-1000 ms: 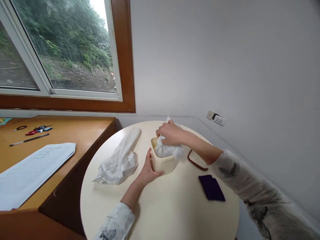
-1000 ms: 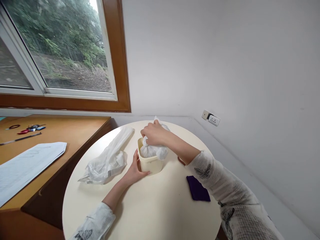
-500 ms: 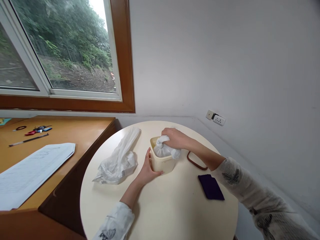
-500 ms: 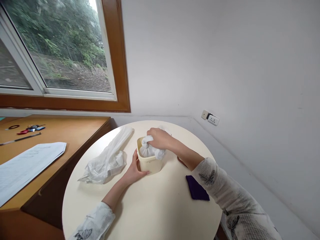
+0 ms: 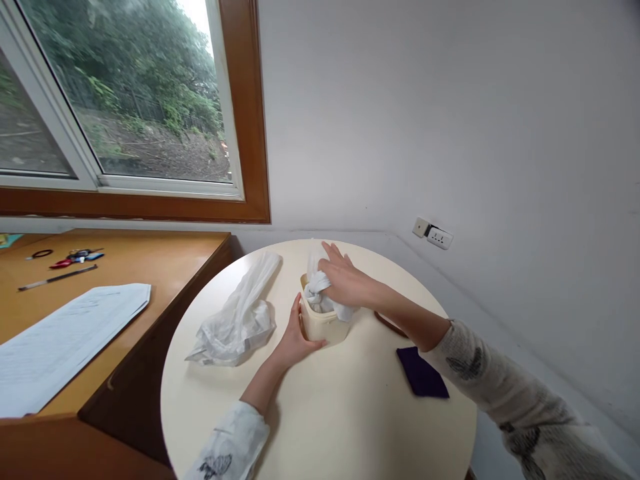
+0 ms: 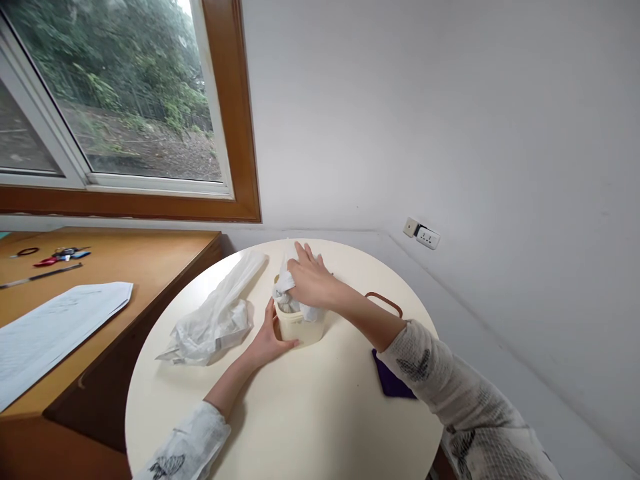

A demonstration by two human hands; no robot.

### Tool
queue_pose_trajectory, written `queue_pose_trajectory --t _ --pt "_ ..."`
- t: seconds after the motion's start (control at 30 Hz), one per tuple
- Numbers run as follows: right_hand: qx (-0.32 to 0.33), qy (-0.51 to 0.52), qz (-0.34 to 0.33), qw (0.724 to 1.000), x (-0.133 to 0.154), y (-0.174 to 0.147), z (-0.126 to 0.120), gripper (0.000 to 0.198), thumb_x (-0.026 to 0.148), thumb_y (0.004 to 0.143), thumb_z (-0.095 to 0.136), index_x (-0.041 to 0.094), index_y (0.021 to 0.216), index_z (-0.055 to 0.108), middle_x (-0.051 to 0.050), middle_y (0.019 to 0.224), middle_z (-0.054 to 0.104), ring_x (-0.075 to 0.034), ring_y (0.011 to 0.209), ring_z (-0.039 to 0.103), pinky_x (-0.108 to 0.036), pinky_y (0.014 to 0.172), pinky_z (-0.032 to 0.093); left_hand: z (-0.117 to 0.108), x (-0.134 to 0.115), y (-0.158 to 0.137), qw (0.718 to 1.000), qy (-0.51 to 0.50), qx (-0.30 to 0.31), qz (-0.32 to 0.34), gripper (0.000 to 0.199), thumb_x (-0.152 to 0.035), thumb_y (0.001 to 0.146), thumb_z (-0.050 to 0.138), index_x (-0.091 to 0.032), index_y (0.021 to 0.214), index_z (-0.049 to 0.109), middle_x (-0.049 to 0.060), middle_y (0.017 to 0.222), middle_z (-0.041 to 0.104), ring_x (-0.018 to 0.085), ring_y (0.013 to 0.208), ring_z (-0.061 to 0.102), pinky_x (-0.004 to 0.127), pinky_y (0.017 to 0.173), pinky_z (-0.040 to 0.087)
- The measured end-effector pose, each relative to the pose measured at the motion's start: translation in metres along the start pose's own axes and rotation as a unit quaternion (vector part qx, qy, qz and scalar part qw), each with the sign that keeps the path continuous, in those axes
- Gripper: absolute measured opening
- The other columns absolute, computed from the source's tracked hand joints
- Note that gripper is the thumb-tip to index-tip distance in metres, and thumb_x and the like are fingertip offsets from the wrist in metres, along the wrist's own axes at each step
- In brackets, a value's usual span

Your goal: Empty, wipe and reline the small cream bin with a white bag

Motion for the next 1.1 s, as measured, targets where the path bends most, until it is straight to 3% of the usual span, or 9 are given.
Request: queue_pose_trajectory --t 0.07,0.13,0.23,0.37,0.57,0.77,1.1 --pt "0.054 0.024 0.025 0.998 -0.011 0.001 0.011 0.023 0.027 0.081 0.044 0.014 0.098 0.053 -0.018 0.139 0.033 -0.033 0.129 0.032 -0.039 0.091 0.039 0.0 0.002 0.0 1.0 -0.006 0.002 -0.006 0.12 -0.019 0.058 0.077 -0.032 0.141 -0.008 0.013 0.148 0.016 0.028 0.132 0.028 0.045 0.107 0.028" --pt "0.102 0.03 0.021 0.994 -0.017 0.0 0.021 0.021 0.027 0.08 0.045 0.017 0.095 0.055 -0.013 0.125 0.05 -0.028 0.112 0.05 -0.03 0.08 0.044 0.0 0.003 -0.001 1.0 -0.01 0.001 -0.009 0.12 -0.02 0.058 0.077 -0.032 0.141 -0.009 0.014 0.147 0.018 0.027 0.132 0.029 0.045 0.107 0.028" --pt "0.151 0.026 0.013 0.988 -0.018 -0.001 0.032 0.018 0.025 0.075 0.05 0.018 0.09 0.058 -0.008 0.103 0.062 -0.022 0.09 0.06 -0.025 0.065 0.043 0.0 0.001 -0.001 1.0 -0.008 0.0 -0.014 0.121 -0.02 0.057 0.078 -0.031 0.142 -0.008 0.014 0.145 0.02 0.028 0.131 0.031 0.044 0.106 0.03" --pt "0.205 0.024 0.026 0.978 -0.021 0.006 0.043 0.019 0.028 0.073 0.053 0.017 0.087 0.061 -0.008 0.089 0.066 -0.021 0.076 0.062 -0.024 0.052 0.039 0.001 -0.001 -0.002 1.0 -0.01 0.006 -0.018 0.12 -0.022 0.058 0.078 -0.032 0.141 -0.009 0.014 0.142 0.025 0.028 0.129 0.034 0.044 0.104 0.032" --pt "0.219 0.057 0.059 0.972 -0.027 0.027 0.055 0.023 0.03 0.07 0.056 0.016 0.085 0.065 -0.008 0.089 0.068 -0.021 0.079 0.062 -0.023 0.055 0.041 0.001 0.001 -0.001 1.0 -0.013 0.0 -0.018 0.121 -0.022 0.057 0.078 -0.031 0.141 -0.008 0.013 0.136 0.032 0.029 0.128 0.034 0.045 0.104 0.032" --pt "0.178 0.172 0.083 0.965 -0.039 0.029 0.039 0.019 0.024 0.065 0.057 0.017 0.081 0.065 -0.003 0.084 0.067 -0.016 0.072 0.06 -0.02 0.053 0.041 -0.001 0.002 -0.001 1.0 -0.004 0.0 -0.004 0.119 -0.021 0.057 0.078 -0.033 0.141 -0.007 0.013 0.14 0.026 0.028 0.129 0.033 0.045 0.105 0.031" --pt "0.12 0.407 0.108 0.899 -0.076 0.025 0.019 0.017 0.014 0.058 0.051 0.015 0.073 0.059 0.002 0.064 0.059 -0.01 0.056 0.053 -0.018 0.05 0.042 -0.002 0.002 -0.001 1.0 0.009 0.003 -0.01 0.119 -0.023 0.057 0.078 -0.032 0.142 -0.005 0.013 0.145 0.02 0.027 0.13 0.032 0.044 0.106 0.03"
Point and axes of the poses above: each hand's wrist, its own y-axis towards the middle knuckle, its own z-axis out of the palm, x = y × z, the point moved 6 cm from there along y, towards the middle knuckle
